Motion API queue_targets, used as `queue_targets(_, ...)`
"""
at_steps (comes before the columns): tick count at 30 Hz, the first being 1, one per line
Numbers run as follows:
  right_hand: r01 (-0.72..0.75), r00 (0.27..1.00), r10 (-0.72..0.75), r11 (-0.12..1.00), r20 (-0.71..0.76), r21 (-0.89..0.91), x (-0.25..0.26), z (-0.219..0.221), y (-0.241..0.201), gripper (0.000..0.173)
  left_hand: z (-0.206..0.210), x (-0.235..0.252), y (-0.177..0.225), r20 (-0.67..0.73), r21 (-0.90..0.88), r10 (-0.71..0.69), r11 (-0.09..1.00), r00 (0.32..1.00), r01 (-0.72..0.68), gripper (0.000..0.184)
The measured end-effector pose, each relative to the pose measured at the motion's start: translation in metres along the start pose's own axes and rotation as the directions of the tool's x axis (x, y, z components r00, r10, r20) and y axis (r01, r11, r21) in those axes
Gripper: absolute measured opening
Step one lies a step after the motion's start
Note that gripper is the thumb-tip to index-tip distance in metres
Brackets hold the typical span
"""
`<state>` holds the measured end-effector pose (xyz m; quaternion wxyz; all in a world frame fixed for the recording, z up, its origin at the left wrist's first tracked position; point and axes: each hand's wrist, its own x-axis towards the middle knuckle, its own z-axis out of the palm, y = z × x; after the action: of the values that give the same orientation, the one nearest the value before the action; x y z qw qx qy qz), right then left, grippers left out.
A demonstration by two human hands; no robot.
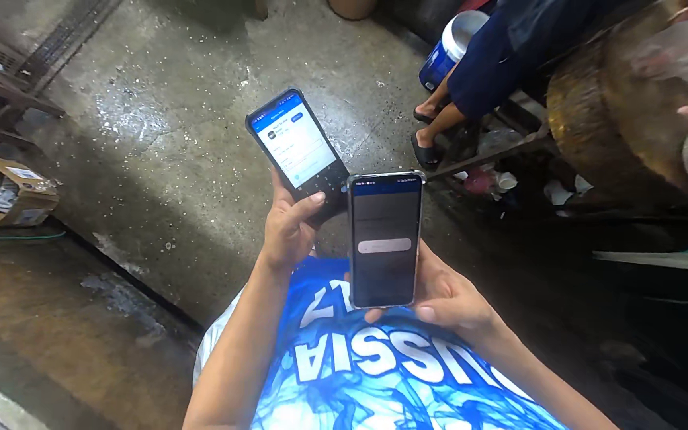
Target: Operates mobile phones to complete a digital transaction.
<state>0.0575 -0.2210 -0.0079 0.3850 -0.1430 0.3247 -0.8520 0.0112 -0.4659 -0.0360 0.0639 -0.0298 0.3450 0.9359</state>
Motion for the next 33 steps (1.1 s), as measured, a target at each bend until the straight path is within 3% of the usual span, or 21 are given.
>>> queue_targets(4,0.038,0.998,-0.038,0.999,-0.054,-0.007,-0.012,-0.003,-0.007,0.086,-0.005,-0.002,0.0,0.105,-0.091,-0.016,0.996,0.994,0.026,0.091)
queue_targets(14,0.105,0.987,-0.108,0.994,-0.122,-0.03,-0.022,-0.009,-0.013,0.085,-0.004,-0.003,-0.002,0.163,-0.043,-0.043,0.998,0.986,0.05,0.094)
queue_targets(21,0.099,0.986,-0.102,0.995,-0.128,-0.03,-0.022,-0.008,-0.007,0.084,0.009,0.001,-0.003,-0.099,0.201,-0.051,0.977,0.994,0.07,0.105)
queue_targets(33,0.125,0.982,-0.127,0.992,-0.137,-0.022,-0.015,-0.015,-0.009,0.084,0.013,0.008,0.004,-0.211,0.361,0.024,0.931,0.977,0.055,0.097)
